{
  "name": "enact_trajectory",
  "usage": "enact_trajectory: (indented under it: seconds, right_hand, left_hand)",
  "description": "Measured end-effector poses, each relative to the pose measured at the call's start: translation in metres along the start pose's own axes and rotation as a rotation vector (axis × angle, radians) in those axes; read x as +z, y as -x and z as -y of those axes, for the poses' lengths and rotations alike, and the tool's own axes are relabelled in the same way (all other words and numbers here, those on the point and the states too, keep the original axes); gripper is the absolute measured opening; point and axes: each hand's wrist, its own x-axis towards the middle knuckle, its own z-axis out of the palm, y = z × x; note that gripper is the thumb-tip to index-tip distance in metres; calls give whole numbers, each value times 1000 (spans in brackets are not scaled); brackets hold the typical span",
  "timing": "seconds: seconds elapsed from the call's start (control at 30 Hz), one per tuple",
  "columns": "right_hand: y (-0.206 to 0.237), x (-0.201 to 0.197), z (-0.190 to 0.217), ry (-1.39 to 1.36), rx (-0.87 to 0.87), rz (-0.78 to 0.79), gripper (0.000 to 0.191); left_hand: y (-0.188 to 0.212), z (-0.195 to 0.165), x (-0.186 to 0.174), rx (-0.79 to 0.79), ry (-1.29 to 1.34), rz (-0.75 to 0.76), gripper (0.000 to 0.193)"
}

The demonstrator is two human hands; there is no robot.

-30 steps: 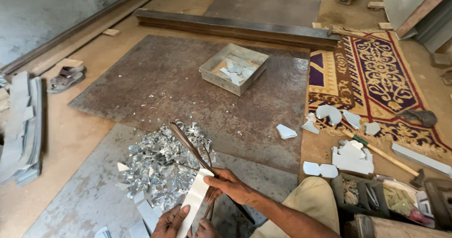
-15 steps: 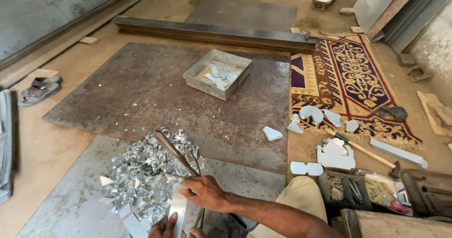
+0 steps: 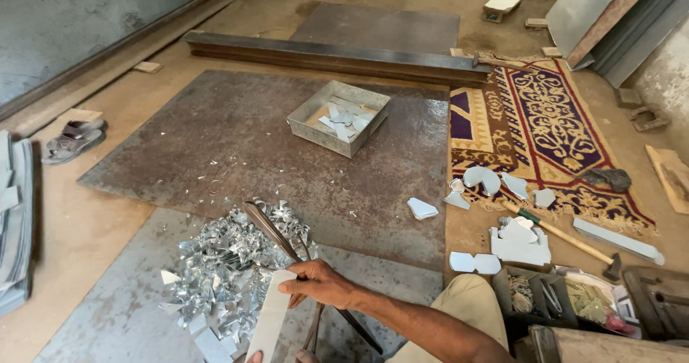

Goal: The person sits on the floor and cuts thin metal strips into shorter pieces using hand shears, placing the cut strips in a row on the floor and letting offcuts join a scrap pile. They occasionally gather and align the finished strips.

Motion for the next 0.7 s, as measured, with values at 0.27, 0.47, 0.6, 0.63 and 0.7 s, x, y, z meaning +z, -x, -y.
enact_trajectory:
  seconds: [0.27,0.47,0.6,0.63,0.7]
  right_hand:
    - [18,39,-30,1047,-669,-18,14]
    - [-25,-8,-60,-15,130,-218,25]
    - [-24,6,-69,-127,164,-161,17]
    - [-25,12,-70,-154,173,-155,16]
    - [-29,29,-78,-178,190,-128,17]
  left_hand:
    - [20,-5,-37,-74,-521,43,57]
    - [78,-14,-55,219,-586,25,57]
    - [113,-9,-54,424,-814,-227,70]
    - [118,-4,-54,551,-883,-275,70]
    - [126,10,-60,521,-833,-302,70]
